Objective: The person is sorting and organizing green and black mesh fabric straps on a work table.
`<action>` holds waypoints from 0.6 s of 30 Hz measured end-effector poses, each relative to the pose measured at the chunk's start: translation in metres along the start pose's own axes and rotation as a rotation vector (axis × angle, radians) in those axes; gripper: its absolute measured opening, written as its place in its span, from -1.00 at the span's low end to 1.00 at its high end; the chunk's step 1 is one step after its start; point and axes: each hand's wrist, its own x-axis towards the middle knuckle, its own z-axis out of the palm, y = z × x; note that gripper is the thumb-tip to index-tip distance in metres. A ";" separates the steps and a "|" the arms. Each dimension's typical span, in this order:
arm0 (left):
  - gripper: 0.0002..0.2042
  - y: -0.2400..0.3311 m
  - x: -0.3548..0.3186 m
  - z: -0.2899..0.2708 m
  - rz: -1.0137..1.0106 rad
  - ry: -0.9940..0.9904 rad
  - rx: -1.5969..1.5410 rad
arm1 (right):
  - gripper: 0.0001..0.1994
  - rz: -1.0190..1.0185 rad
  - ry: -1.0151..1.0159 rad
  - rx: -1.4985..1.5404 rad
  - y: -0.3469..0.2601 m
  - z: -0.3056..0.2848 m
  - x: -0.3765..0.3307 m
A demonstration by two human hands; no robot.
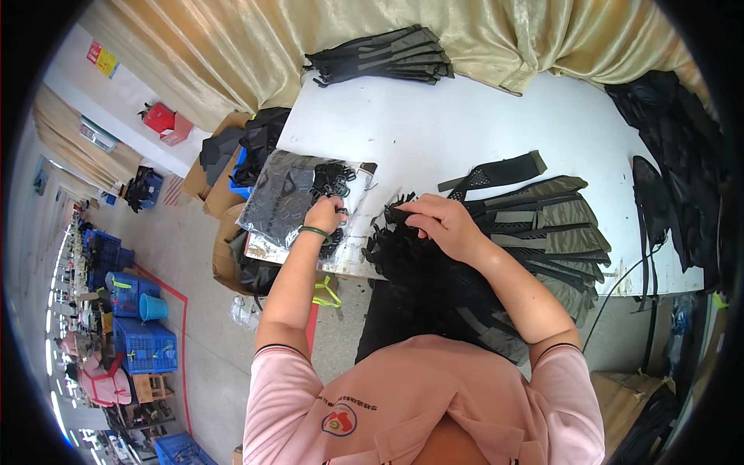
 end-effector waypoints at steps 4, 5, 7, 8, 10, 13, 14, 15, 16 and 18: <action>-0.69 0.010 0.000 -0.008 -0.044 -0.079 0.026 | -0.80 -0.044 0.057 0.010 -0.002 0.002 0.004; -0.69 0.012 0.000 -0.011 -0.043 -0.081 0.037 | -0.81 -0.075 0.062 0.021 -0.002 0.003 0.005; -0.71 0.014 0.000 -0.012 -0.073 -0.078 0.000 | -0.81 -0.078 0.057 0.019 -0.002 0.005 0.005; -0.72 0.015 -0.001 -0.012 -0.107 -0.075 -0.041 | -0.82 -0.081 0.046 0.018 -0.002 0.005 0.004; -0.74 0.010 -0.006 -0.008 -0.063 0.003 -0.069 | -0.82 -0.082 0.037 0.026 0.000 0.003 0.002; -0.78 -0.002 -0.007 -0.009 -0.007 0.091 -0.148 | -0.83 -0.023 0.024 0.089 0.000 0.001 0.000; -0.80 -0.005 -0.008 -0.009 0.007 0.097 -0.197 | -0.83 0.039 0.023 0.144 -0.001 0.001 -0.002; -0.80 -0.007 -0.011 -0.009 0.006 0.100 -0.196 | -0.83 0.037 0.022 0.145 0.000 0.002 -0.003; -0.79 -0.001 -0.017 -0.017 0.022 0.189 -0.212 | -0.83 0.102 0.035 0.219 0.002 0.003 -0.003; -0.88 -0.001 -0.018 -0.018 0.042 0.292 -0.462 | -0.83 0.160 0.045 0.295 0.001 0.006 -0.002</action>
